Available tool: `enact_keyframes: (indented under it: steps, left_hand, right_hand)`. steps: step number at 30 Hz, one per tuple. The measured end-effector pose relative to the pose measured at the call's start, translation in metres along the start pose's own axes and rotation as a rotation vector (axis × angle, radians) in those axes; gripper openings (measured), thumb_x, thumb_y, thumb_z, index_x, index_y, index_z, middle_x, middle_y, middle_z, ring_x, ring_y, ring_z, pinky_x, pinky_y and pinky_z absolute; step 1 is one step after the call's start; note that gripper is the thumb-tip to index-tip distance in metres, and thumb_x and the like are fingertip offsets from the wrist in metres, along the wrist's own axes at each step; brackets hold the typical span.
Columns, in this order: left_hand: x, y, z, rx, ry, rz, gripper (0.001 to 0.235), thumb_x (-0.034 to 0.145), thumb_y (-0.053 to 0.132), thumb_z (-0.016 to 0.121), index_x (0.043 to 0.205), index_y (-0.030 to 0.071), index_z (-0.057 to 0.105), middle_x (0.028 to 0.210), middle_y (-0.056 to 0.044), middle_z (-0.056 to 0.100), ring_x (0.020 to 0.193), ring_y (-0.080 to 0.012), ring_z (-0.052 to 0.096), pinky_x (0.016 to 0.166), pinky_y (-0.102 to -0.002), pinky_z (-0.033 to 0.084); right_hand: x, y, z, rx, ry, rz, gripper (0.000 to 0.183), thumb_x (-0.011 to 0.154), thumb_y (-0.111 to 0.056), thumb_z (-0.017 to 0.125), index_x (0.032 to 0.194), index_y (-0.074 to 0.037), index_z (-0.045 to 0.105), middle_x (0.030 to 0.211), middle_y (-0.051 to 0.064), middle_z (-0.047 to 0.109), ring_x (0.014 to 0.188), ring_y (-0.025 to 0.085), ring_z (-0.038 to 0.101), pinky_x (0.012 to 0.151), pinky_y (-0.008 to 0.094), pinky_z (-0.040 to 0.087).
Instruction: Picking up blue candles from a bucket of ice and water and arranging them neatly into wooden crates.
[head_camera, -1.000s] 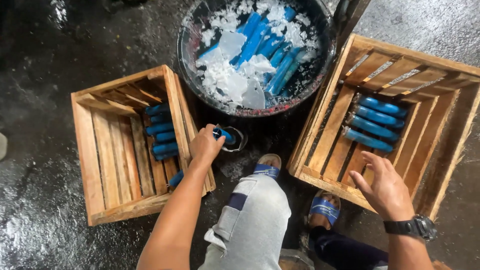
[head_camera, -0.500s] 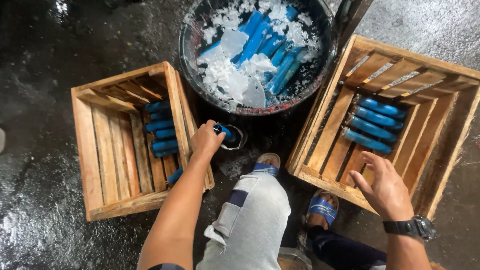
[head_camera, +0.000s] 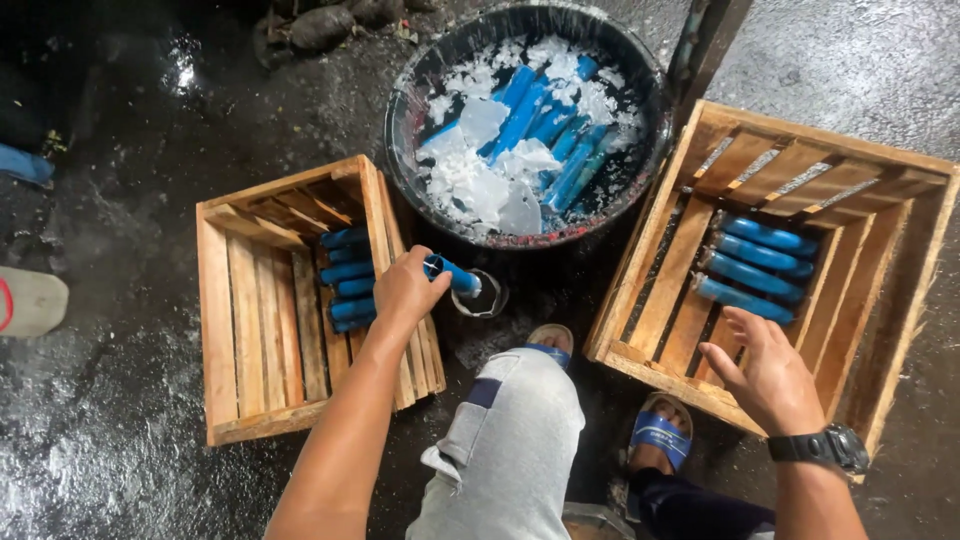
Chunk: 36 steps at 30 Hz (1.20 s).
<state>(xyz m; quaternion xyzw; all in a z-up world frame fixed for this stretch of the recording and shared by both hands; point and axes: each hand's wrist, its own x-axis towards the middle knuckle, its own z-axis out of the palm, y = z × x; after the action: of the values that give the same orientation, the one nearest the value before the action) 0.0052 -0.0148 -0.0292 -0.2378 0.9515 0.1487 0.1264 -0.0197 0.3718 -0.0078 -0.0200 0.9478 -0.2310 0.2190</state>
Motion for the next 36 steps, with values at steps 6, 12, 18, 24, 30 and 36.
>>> enact_keyframes:
  steps: [6,12,18,24,30,36]
  left_hand:
    - [-0.009,0.016,-0.026,0.011,0.060,0.059,0.048,0.079,0.043,0.052,0.116,0.013,0.044,0.104,-0.007,0.053,0.084,-0.0316,0.053,0.058,-0.046,0.045]
    - [0.002,0.061,-0.071,-0.057,-0.006,0.061,0.056,0.078,0.046,0.048,0.125,0.016,0.038,0.112,-0.008,0.049,0.091,-0.0335,0.051,0.069,-0.049,0.046]
    - [0.054,0.127,-0.075,0.006,0.048,0.174,0.052,0.078,0.045,0.051,0.118,0.011,0.046,0.087,-0.007,0.059,0.077,-0.0274,0.056,0.058,-0.039,0.043]
    - [0.133,0.167,-0.002,-0.063,0.255,0.389,0.039,0.072,0.042,0.061,0.097,0.012,0.055,0.082,-0.010,0.061,0.082,-0.0317,0.061,0.068,-0.045,0.049]
    - [0.175,0.202,0.049,0.026,0.131,0.325,0.044,0.075,0.039,0.062,0.105,0.011,0.048,0.090,-0.009,0.057,0.089,-0.0294,0.059,0.071,-0.047,0.049]
    - [0.189,0.203,0.081,-0.009,0.073,0.198,0.046,0.075,0.043,0.062,0.106,0.012,0.050,0.091,-0.009,0.058,0.090,-0.0302,0.058,0.075,-0.049,0.046]
  right_hand:
    - [0.000,0.004,-0.003,0.007,0.036,-0.034,0.055,0.078,-0.038,0.049,0.125,-0.012,0.038,0.119,0.015,0.048,0.107,0.027,0.049,0.083,0.047,0.045]
    - [0.002,0.006,-0.007,0.051,0.056,-0.045,0.056,0.077,-0.038,0.050,0.125,-0.013,0.038,0.118,0.014,0.048,0.106,0.026,0.049,0.081,0.046,0.046]
    - [0.008,0.006,-0.009,0.077,0.100,-0.081,0.055,0.076,-0.035,0.052,0.124,-0.012,0.039,0.119,0.015,0.046,0.098,0.028,0.054,0.078,0.046,0.048]
    - [0.023,0.019,0.009,0.046,0.078,-0.049,0.054,0.074,-0.035,0.057,0.123,-0.021,0.042,0.112,0.007,0.050,0.097,0.030,0.057,0.076,0.048,0.049]
    - [0.031,0.008,0.001,0.092,0.030,-0.042,0.054,0.071,-0.036,0.058,0.121,-0.021,0.044,0.109,0.009,0.050,0.090,0.038,0.057,0.072,0.051,0.049]
    - [0.034,0.010,0.001,0.118,0.007,-0.023,0.053,0.073,-0.034,0.058,0.122,-0.021,0.043,0.108,0.008,0.051,0.089,0.038,0.058,0.072,0.049,0.050]
